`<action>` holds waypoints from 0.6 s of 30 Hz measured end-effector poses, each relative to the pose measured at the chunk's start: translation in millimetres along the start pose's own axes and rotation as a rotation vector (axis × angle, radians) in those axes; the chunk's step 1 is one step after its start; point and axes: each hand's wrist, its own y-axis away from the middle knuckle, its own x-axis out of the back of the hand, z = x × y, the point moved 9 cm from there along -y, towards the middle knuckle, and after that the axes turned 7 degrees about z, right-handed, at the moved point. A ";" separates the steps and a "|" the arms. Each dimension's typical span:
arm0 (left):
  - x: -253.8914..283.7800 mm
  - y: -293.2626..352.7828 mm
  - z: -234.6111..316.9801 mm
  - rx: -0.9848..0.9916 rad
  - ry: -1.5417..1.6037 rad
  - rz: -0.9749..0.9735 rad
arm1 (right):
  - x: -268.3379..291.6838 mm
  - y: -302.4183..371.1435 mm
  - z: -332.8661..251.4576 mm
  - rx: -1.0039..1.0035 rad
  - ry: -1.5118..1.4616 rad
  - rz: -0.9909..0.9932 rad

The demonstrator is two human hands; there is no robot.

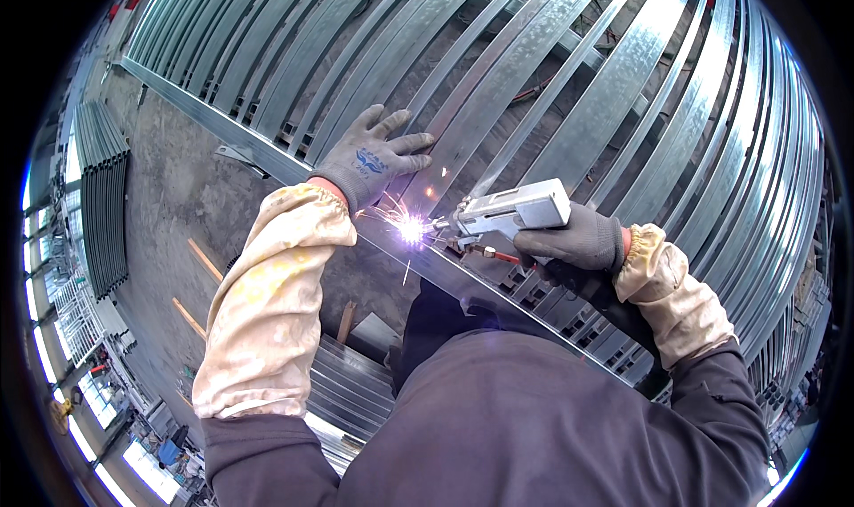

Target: The person uses a handheld welding tool to join metal components of a large frame structure. They systematically move the tool along the seams, creating bright sparks and fusing the metal parts together in a workshop environment.

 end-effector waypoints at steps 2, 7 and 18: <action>-2.0 2.9 -2.2 0.004 0.023 0.047 | -0.4 0.8 3.9 -0.037 0.017 0.012; 2.1 3.6 -1.1 -0.022 0.023 0.121 | -0.9 4.5 6.4 -0.085 -0.049 0.009; 4.2 4.9 -0.8 -0.017 0.067 0.117 | 1.9 11.0 -4.7 0.079 -0.023 0.032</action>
